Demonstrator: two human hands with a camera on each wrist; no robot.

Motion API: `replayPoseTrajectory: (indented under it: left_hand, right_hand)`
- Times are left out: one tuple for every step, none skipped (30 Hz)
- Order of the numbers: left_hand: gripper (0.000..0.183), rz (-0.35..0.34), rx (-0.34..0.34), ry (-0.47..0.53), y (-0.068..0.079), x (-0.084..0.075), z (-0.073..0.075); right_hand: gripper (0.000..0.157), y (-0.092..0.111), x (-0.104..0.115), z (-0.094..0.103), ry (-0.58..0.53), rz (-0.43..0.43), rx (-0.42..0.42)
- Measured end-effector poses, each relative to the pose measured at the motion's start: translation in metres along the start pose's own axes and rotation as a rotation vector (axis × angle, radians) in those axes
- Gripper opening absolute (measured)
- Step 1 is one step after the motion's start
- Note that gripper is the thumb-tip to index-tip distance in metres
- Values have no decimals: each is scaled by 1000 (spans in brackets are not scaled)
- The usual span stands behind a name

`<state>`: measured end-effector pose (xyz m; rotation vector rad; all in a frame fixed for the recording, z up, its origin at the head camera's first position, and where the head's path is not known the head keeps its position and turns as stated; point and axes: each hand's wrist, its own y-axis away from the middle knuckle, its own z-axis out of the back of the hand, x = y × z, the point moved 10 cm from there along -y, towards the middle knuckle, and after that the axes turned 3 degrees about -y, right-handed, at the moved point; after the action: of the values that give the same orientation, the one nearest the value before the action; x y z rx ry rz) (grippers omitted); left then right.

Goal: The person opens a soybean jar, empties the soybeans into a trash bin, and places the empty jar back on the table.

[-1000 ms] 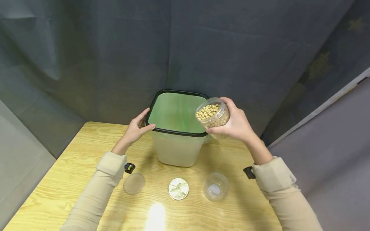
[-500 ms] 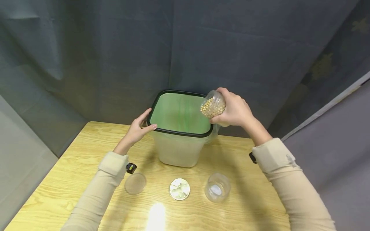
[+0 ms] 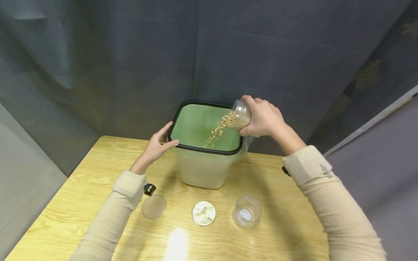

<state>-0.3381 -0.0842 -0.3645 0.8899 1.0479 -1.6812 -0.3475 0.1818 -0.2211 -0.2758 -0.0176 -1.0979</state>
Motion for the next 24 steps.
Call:
replayPoseTrajectory:
  left_hand:
    - [76, 2, 1, -1, 0, 0, 0]
    - [76, 4, 0, 0, 0, 0, 0]
    - [76, 5, -1, -1, 0, 0, 0]
    - [76, 7, -2, -3, 0, 0, 1]
    - [76, 7, -4, -5, 0, 0, 1]
    - [76, 8, -4, -8, 0, 0, 1]
    - [76, 8, -3, -9, 0, 0, 2]
    - [75, 7, -4, -11, 1, 0, 2]
    - [75, 7, -5, -13, 1, 0, 2]
    - [75, 9, -5, -13, 1, 0, 3]
    - [75, 10, -5, -10, 2, 0, 3]
    - [75, 10, -5, -8, 2, 0, 3]
    - [75, 10, -5, -4, 2, 0, 3]
    - [75, 12, -7, -1, 2, 0, 3]
    - [75, 14, -7, 2, 3, 0, 3]
    - [75, 14, -7, 3, 3, 0, 3]
    - [75, 13, -7, 5, 3, 0, 3]
    - [75, 13, -8, 3, 3, 0, 3]
    - [75, 12, -8, 1, 2, 0, 3]
    - [75, 12, -8, -1, 2, 0, 3]
    - [75, 11, -9, -2, 2, 0, 2]
    - [75, 10, -9, -4, 2, 0, 2]
    - [75, 7, -10, -6, 2, -1, 2]
    - [74, 16, -5, -3, 3, -5, 2]
  right_hand:
    - [88, -1, 1, 1, 14, 6, -2]
    - [89, -2, 2, 2, 30, 13, -3]
    - [89, -3, 4, 3, 45, 21, -5]
    - [90, -4, 5, 5, 60, 30, -7]
    - [90, -5, 7, 6, 75, 39, -8]
    - [90, -6, 8, 6, 89, 46, -7]
    - [91, -7, 10, 7, 102, 53, -5]
    - [91, -8, 11, 7, 115, 59, 0]
    - [91, -8, 13, 7, 125, 64, 6]
    - [91, -9, 14, 7, 134, 71, 12]
    - [91, -10, 16, 7, 146, 75, 23]
    - [92, -11, 17, 6, 159, 81, 34]
    - [93, -11, 19, 6, 173, 88, 43]
    - [93, -12, 21, 5, 186, 94, 52]
    - [94, -13, 22, 4, 200, 103, 59]
    - [94, -13, 24, 4, 215, 111, 63]
    - [94, -13, 25, 4, 229, 122, 65]
    - [94, -14, 26, 4, 240, 130, 61]
    - [94, -14, 27, 5, 250, 138, 56]
    - [94, -14, 28, 5, 261, 146, 53]
    - [93, -13, 29, 5, 273, 157, 47]
    - [93, -13, 29, 6, 284, 167, 41]
    - [93, -13, 30, 6, 293, 177, 34]
    - [93, -13, 30, 6, 302, 187, 29]
